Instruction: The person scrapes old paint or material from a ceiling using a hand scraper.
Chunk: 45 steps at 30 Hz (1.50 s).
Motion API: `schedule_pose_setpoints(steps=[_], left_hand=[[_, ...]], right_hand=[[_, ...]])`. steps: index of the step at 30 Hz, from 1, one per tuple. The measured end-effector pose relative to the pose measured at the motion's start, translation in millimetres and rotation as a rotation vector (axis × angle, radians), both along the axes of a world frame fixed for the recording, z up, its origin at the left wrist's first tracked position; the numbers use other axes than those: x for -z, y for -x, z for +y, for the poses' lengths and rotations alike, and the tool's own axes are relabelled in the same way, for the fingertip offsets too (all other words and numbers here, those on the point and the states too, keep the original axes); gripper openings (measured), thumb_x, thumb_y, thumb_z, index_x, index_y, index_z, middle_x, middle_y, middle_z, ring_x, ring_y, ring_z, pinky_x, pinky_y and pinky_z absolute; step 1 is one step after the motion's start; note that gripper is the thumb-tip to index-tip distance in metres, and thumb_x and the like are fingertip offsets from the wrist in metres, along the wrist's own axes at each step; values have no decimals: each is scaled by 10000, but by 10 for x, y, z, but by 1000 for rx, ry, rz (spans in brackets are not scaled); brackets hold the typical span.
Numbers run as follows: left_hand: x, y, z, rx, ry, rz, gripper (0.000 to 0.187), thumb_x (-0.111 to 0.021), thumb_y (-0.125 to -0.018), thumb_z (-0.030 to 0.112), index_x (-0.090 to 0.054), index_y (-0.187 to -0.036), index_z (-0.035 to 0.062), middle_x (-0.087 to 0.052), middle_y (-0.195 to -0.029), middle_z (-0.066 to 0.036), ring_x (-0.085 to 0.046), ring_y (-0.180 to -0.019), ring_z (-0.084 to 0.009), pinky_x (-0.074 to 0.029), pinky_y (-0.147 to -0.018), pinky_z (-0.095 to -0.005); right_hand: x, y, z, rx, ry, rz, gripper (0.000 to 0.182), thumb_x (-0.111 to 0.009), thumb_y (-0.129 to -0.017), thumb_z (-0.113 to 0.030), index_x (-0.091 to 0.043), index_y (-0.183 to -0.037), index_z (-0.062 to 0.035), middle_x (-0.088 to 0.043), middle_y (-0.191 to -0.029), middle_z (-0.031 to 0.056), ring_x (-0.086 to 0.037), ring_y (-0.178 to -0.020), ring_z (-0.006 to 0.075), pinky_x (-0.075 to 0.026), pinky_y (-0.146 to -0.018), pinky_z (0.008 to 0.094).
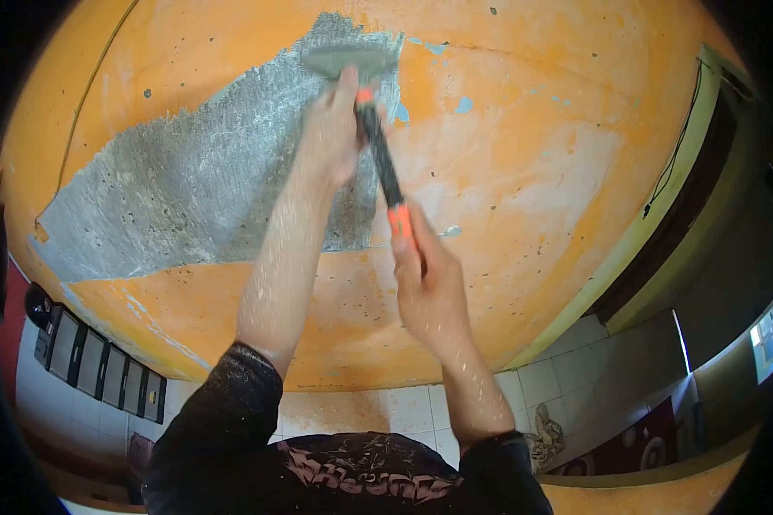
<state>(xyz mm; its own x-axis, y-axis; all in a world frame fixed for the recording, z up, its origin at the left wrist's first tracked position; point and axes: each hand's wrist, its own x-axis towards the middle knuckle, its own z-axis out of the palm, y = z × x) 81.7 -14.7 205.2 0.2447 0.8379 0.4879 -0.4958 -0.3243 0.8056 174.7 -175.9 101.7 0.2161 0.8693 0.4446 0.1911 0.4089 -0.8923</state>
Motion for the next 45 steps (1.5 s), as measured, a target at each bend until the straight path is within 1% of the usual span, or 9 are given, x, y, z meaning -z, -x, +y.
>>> schedule_pose_setpoints(steps=[3,6,11,15,17,21,32,36,45], left_hand=[[380,48,-40,-20,139,49,524,-489,-1047,464,-568,-1208,-29,-573,-766,-50,-578,-650,-148,-532,-587,-309],[157,-28,144,24,4,-20,524,-479,-1049,473,-577,-1197,-21,-595,-774,-60,-598,-650,-154,-529,-589,-308],[-107,-59,58,-6,5,7,518,-478,-1051,468,-573,-1194,-21,-567,-759,-42,-572,-643,-142,-517,-609,-305],[863,76,103,-88,89,128,509,-442,-1059,483,-579,-1180,8,-542,-763,-27,-544,-643,-147,-488,-586,-306],[1532,162,67,124,242,22,476,-416,-1071,463,-583,-1130,22,-533,-774,-29,-530,-648,-157,-478,-593,-323],[2461,270,1,180,497,4,460,-368,-1087,444,-555,-1116,25,-529,-777,-37,-533,-693,-183,-479,-667,-352],[3248,387,-42,247,565,45,403,-337,-1100,406,-532,-1135,54,-533,-799,-52,-535,-718,-203,-488,-738,-382],[3259,447,-22,269,596,104,411,-339,-1100,403,-535,-1153,45,-546,-807,-60,-554,-737,-204,-501,-757,-385],[3236,579,97,331,449,218,437,-383,-1094,396,-575,-1187,15,-597,-794,-73,-602,-710,-190,-529,-679,-359]], right_hand=[[256,19,-59,33,74,-27,477,-487,-1064,-217,-426,-1497,-25,-497,-804,-6,-448,-710,58,-404,-631,226],[163,-14,78,85,-67,-94,478,-485,-1065,-221,-427,-1498,-28,-503,-803,-7,-451,-714,59,-408,-637,227],[-97,-91,105,40,3,-57,493,-497,-1061,-238,-418,-1492,-12,-484,-777,-9,-456,-699,72,-416,-626,239],[897,114,57,89,-17,-77,471,-475,-1065,-237,-419,-1496,-56,-463,-730,19,-463,-667,78,-421,-607,259],[1466,175,37,18,65,-79,480,-453,-1064,-224,-382,-1512,-69,-473,-720,41,-481,-657,87,-432,-604,272],[2298,182,-45,-9,205,-109,495,-445,-1059,-225,-356,-1529,-100,-480,-713,38,-489,-634,106,-434,-601,281],[3163,266,-154,30,259,-71,511,-480,-1046,-152,-371,-1536,-54,-473,-721,-28,-450,-624,38,-417,-572,224],[3164,448,-169,148,272,-58,469,-509,-1042,-175,-446,-1493,-62,-517,-704,41,-503,-632,108,-443,-619,264],[3166,792,-87,138,287,208,464,-486,-1061,-185,-432,-1510,-80,-469,-705,-52,-433,-599,35,-390,-554,212]])
